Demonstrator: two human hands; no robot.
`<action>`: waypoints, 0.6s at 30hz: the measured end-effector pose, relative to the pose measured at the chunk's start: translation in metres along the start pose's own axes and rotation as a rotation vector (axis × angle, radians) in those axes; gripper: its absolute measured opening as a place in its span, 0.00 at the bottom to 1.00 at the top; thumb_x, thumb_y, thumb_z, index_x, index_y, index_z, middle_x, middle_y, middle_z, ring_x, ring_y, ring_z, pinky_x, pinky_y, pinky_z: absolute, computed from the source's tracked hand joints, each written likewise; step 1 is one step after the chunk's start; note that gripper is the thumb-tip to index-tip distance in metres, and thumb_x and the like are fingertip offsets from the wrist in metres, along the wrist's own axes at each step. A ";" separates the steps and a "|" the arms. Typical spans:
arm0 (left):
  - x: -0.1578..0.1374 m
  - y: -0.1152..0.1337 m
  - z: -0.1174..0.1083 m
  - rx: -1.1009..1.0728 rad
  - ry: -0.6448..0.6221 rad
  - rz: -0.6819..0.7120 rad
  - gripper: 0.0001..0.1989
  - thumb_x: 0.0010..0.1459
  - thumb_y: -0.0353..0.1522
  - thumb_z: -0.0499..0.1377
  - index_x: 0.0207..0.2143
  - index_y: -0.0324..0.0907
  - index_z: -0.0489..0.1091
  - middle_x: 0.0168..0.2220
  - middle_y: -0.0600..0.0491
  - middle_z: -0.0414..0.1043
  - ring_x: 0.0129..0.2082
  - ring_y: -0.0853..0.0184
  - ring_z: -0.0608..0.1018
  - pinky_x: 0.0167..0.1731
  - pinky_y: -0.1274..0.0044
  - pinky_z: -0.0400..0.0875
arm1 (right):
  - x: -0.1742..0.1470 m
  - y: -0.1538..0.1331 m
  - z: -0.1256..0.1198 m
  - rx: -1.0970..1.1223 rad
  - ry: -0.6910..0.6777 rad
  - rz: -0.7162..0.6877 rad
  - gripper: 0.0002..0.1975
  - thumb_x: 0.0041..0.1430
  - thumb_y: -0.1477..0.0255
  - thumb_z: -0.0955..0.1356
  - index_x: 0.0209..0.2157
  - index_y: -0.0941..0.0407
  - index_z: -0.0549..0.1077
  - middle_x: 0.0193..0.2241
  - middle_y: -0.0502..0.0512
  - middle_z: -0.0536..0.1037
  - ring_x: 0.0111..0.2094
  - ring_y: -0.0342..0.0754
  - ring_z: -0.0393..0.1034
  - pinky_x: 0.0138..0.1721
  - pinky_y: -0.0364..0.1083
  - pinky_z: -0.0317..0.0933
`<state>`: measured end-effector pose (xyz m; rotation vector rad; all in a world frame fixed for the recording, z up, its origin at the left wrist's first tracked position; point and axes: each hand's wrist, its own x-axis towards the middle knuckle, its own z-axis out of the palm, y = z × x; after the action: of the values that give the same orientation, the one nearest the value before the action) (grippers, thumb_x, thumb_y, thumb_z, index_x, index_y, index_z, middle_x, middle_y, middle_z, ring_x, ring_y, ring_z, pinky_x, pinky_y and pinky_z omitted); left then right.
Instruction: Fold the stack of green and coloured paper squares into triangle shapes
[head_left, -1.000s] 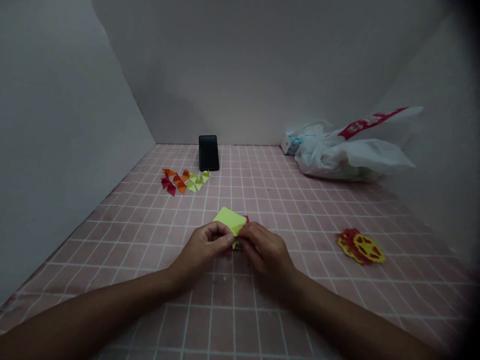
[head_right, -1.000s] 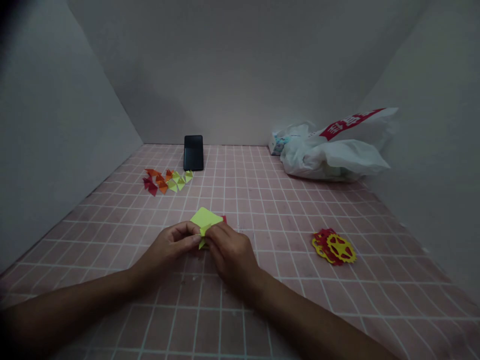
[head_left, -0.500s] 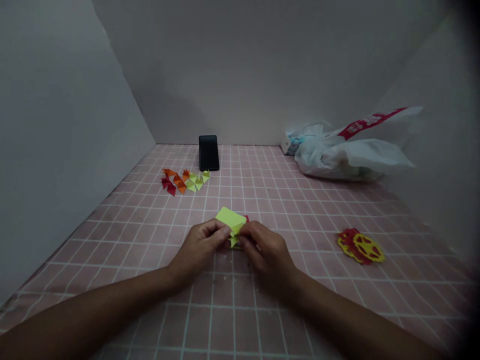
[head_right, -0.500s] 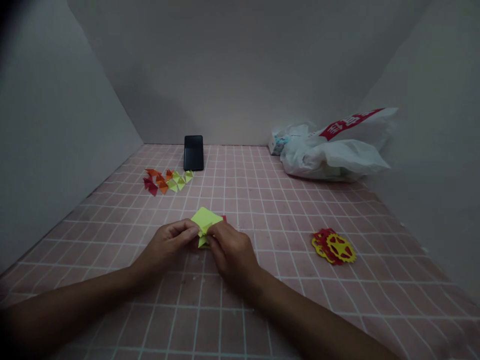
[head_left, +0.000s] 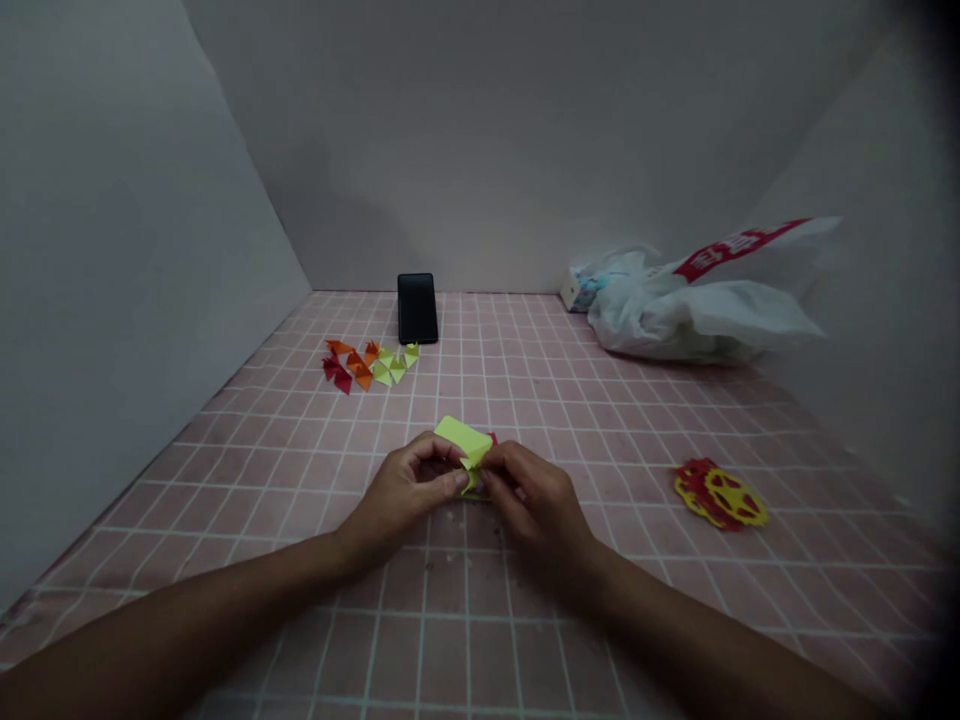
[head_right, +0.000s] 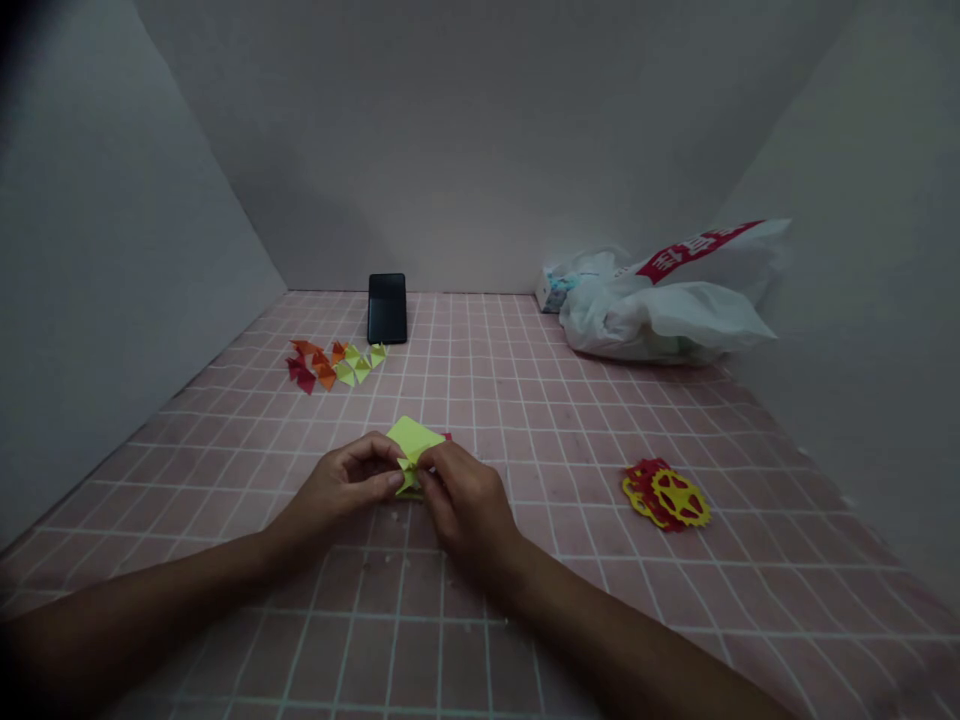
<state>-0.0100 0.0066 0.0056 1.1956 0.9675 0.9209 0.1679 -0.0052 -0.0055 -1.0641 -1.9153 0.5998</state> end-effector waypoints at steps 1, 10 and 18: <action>0.000 -0.001 -0.001 0.021 0.004 0.025 0.08 0.50 0.30 0.64 0.34 0.40 0.70 0.35 0.54 0.69 0.36 0.68 0.73 0.38 0.76 0.67 | 0.000 0.000 0.000 0.009 0.002 0.011 0.05 0.61 0.79 0.63 0.32 0.57 0.68 0.27 0.51 0.70 0.28 0.44 0.64 0.30 0.43 0.56; 0.003 -0.011 0.003 -0.077 -0.029 0.039 0.12 0.49 0.28 0.64 0.35 0.42 0.65 0.30 0.58 0.67 0.29 0.72 0.71 0.30 0.80 0.64 | 0.002 -0.005 -0.002 0.090 -0.044 0.024 0.07 0.60 0.81 0.64 0.31 0.56 0.69 0.27 0.51 0.72 0.30 0.45 0.67 0.32 0.44 0.59; 0.001 -0.009 0.001 0.105 -0.010 0.036 0.06 0.52 0.30 0.61 0.33 0.40 0.69 0.28 0.56 0.68 0.28 0.71 0.70 0.30 0.78 0.64 | 0.005 -0.003 -0.002 0.137 0.009 -0.080 0.07 0.61 0.81 0.64 0.33 0.55 0.71 0.34 0.55 0.72 0.38 0.48 0.68 0.40 0.48 0.63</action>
<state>-0.0076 0.0061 -0.0034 1.3083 0.9989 0.9005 0.1670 -0.0028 0.0002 -0.8985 -1.8716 0.6697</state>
